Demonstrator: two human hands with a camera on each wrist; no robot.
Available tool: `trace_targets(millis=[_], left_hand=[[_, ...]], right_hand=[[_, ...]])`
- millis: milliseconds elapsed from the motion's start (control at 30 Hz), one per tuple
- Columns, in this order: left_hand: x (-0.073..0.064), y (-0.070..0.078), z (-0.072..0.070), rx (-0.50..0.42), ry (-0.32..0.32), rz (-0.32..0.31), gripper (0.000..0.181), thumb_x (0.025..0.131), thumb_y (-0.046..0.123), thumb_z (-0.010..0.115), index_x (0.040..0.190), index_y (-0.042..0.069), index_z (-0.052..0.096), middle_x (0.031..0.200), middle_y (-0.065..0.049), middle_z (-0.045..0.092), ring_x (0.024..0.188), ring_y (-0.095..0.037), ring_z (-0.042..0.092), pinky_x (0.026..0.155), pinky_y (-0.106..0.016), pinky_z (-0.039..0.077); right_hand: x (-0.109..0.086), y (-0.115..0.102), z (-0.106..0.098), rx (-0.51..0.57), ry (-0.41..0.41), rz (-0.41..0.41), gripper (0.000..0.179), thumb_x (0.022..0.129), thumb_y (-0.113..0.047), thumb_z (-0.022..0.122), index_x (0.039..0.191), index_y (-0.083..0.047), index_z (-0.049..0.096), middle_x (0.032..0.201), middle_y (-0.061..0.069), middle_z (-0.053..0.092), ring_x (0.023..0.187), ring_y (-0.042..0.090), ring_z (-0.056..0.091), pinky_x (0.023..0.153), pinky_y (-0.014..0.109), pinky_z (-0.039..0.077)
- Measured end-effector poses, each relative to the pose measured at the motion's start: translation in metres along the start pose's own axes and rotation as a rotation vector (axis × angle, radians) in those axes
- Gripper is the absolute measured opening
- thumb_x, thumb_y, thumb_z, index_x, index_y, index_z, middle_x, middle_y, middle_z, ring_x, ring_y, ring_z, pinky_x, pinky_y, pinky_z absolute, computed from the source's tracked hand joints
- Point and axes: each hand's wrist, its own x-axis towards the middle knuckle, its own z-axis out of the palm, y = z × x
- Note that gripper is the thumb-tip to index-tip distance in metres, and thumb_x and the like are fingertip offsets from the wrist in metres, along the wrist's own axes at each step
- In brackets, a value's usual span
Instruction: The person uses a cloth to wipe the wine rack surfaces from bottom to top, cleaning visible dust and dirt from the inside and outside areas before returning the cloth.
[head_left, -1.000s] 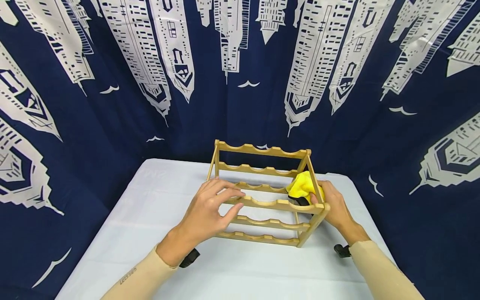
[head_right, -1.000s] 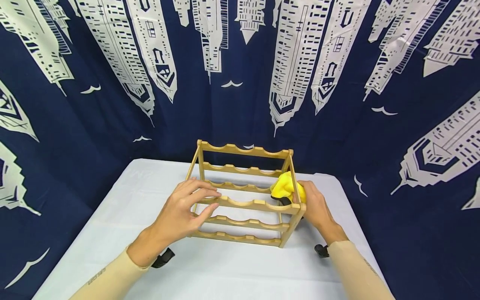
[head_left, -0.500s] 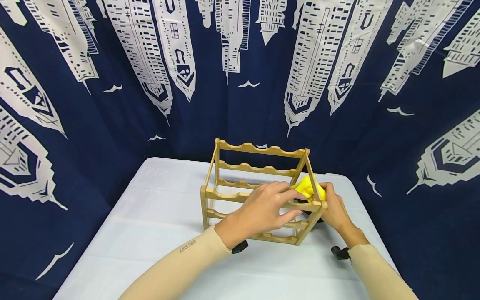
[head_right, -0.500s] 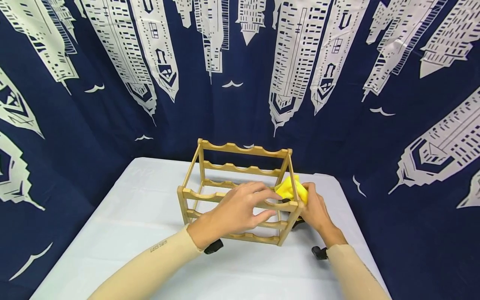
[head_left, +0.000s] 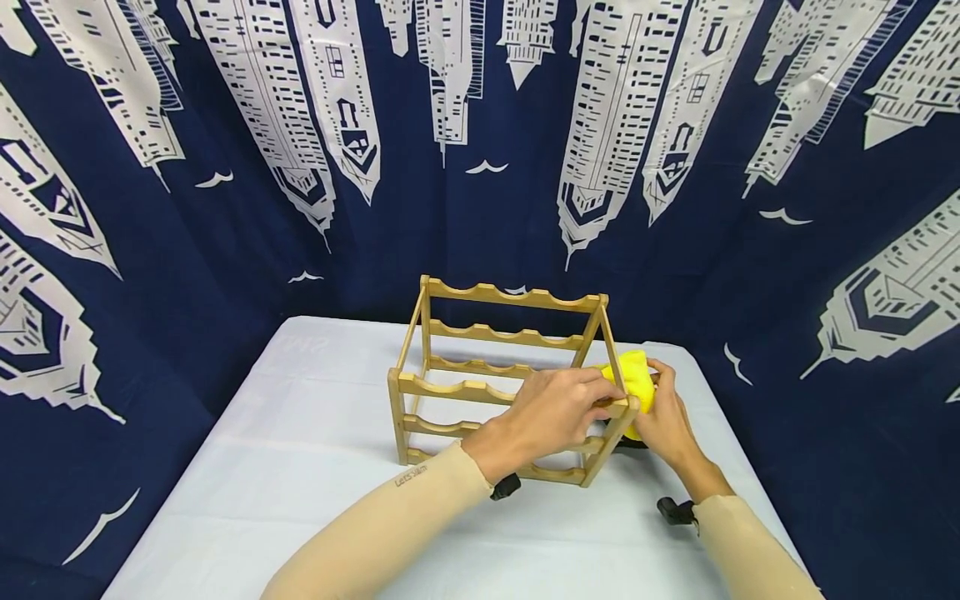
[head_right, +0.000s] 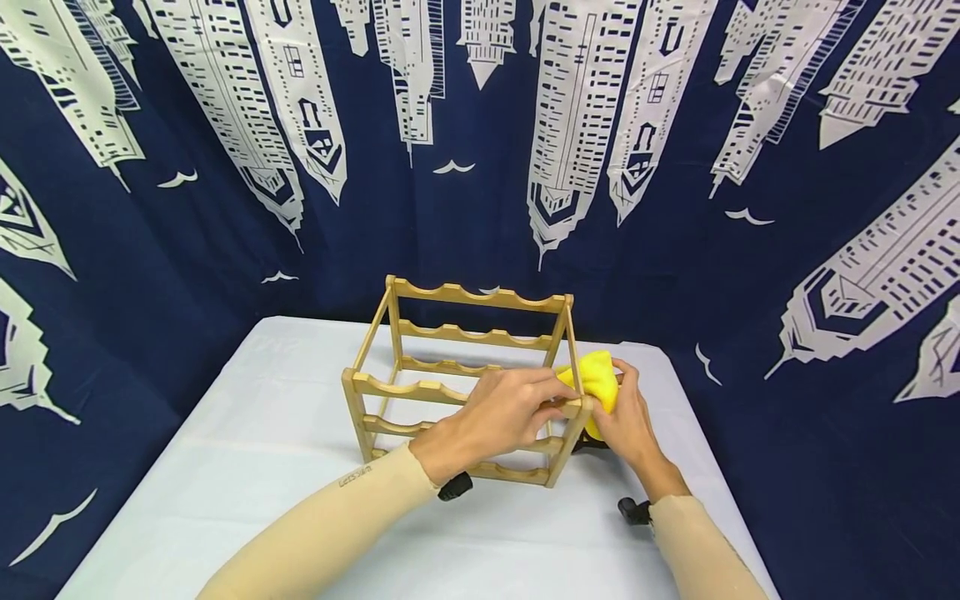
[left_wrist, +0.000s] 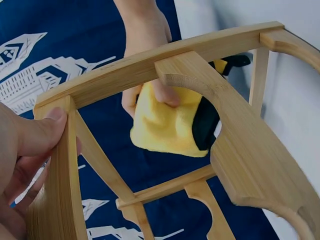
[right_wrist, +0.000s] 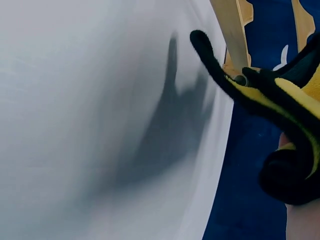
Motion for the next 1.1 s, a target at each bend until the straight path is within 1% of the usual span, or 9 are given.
trace_targets(millis=[100,167,233,300,400,567,833,967,1100], left_hand=[[-0.007,-0.003,-0.003,-0.019,0.019,-0.001,0.022,0.107,0.022,0.089,0.129,0.024,0.089,0.114,0.012,0.085,0.088,-0.002,0.079,0.065,-0.006,0.05],[-0.014,-0.005,-0.006,-0.032,0.03,-0.004,0.021,0.107,0.021,0.088,0.128,0.023,0.089,0.11,0.011,0.085,0.081,-0.002,0.075,0.061,-0.005,0.042],[-0.02,-0.009,-0.01,-0.05,0.04,-0.002,0.02,0.107,0.018,0.088,0.127,0.022,0.09,0.108,0.01,0.084,0.076,-0.003,0.071,0.059,-0.006,0.039],[-0.027,-0.013,-0.015,-0.057,0.055,0.002,0.019,0.107,0.017,0.088,0.126,0.022,0.09,0.107,0.01,0.085,0.076,-0.003,0.071,0.059,-0.008,0.04],[-0.038,-0.022,-0.021,-0.053,0.082,0.009,0.019,0.107,0.017,0.088,0.125,0.022,0.089,0.106,0.01,0.084,0.075,-0.004,0.07,0.06,-0.011,0.044],[-0.054,-0.036,-0.031,-0.03,0.128,0.028,0.019,0.104,0.016,0.09,0.122,0.022,0.089,0.103,0.011,0.083,0.075,-0.004,0.071,0.063,-0.014,0.053],[-0.077,-0.051,-0.05,-0.029,0.153,0.051,0.021,0.099,0.01,0.093,0.116,0.022,0.089,0.1,0.012,0.083,0.085,-0.004,0.078,0.07,-0.019,0.06],[-0.089,-0.057,-0.059,-0.043,0.168,0.061,0.022,0.096,0.006,0.094,0.11,0.021,0.087,0.096,0.01,0.082,0.084,-0.005,0.079,0.071,-0.022,0.061],[-0.101,-0.066,-0.067,-0.043,0.185,0.055,0.021,0.095,0.006,0.094,0.108,0.021,0.086,0.097,0.01,0.084,0.085,-0.006,0.08,0.076,-0.027,0.063]], right_hand=[[-0.003,-0.001,-0.001,0.022,0.007,0.024,0.083,0.101,-0.003,0.075,0.171,0.006,0.03,0.145,0.035,0.06,0.119,0.049,0.065,0.099,0.048,0.052],[-0.004,-0.003,-0.001,0.037,0.018,0.032,0.081,0.101,-0.004,0.076,0.168,0.009,0.033,0.148,0.037,0.059,0.121,0.049,0.064,0.102,0.053,0.05],[-0.006,-0.004,-0.002,0.042,0.032,0.036,0.077,0.1,-0.004,0.077,0.165,0.01,0.037,0.148,0.036,0.06,0.121,0.049,0.063,0.102,0.055,0.049],[-0.008,-0.006,-0.002,0.05,0.046,0.036,0.073,0.099,-0.005,0.078,0.161,0.01,0.041,0.144,0.034,0.063,0.118,0.047,0.064,0.099,0.052,0.049],[-0.01,-0.011,-0.002,0.049,0.061,0.025,0.068,0.099,-0.005,0.081,0.156,0.007,0.045,0.138,0.031,0.067,0.114,0.042,0.066,0.095,0.039,0.049],[-0.011,-0.022,-0.002,0.062,0.054,-0.01,0.067,0.1,-0.003,0.083,0.155,0.002,0.046,0.135,0.028,0.07,0.11,0.035,0.066,0.089,0.024,0.049],[-0.017,-0.039,-0.002,0.095,0.032,-0.055,0.069,0.1,-0.004,0.088,0.156,0.001,0.048,0.137,0.027,0.071,0.11,0.033,0.067,0.089,0.021,0.052],[-0.019,-0.043,0.001,0.103,0.028,-0.075,0.068,0.101,-0.003,0.089,0.155,0.002,0.048,0.14,0.027,0.071,0.111,0.032,0.066,0.089,0.019,0.052],[-0.02,-0.048,0.002,0.113,0.025,-0.08,0.069,0.101,-0.004,0.089,0.157,0.002,0.048,0.143,0.027,0.071,0.115,0.033,0.067,0.092,0.017,0.051]])
